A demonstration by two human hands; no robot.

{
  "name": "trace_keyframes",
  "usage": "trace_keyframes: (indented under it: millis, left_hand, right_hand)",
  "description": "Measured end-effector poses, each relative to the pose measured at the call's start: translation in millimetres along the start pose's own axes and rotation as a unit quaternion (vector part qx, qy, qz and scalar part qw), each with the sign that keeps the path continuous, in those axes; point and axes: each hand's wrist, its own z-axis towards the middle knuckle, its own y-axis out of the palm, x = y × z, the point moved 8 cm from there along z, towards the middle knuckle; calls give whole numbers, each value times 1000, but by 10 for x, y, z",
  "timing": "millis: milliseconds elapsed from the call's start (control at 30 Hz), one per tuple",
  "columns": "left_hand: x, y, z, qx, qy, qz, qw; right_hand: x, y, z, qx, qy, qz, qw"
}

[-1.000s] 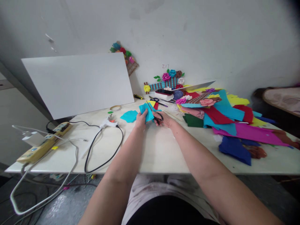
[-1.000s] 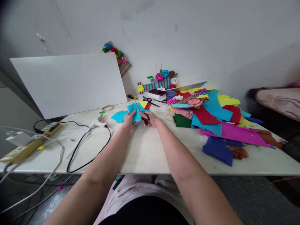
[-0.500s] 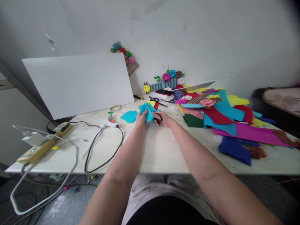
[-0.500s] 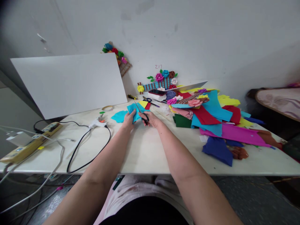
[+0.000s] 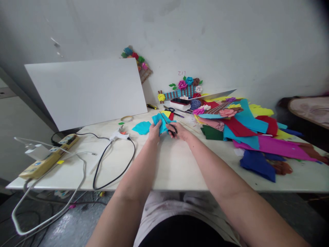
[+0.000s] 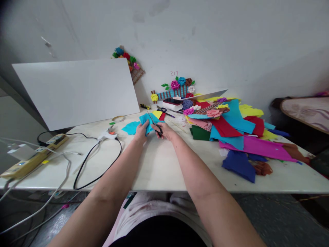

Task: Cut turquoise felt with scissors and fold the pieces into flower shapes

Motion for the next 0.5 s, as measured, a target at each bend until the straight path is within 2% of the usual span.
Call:
trace_keyframes:
  millis: [500]
  left_hand:
    - [-44, 97, -12, -65, -4, -14, 998]
  right_hand:
    - [-10, -32, -17, -10, -6, 21, 1000]
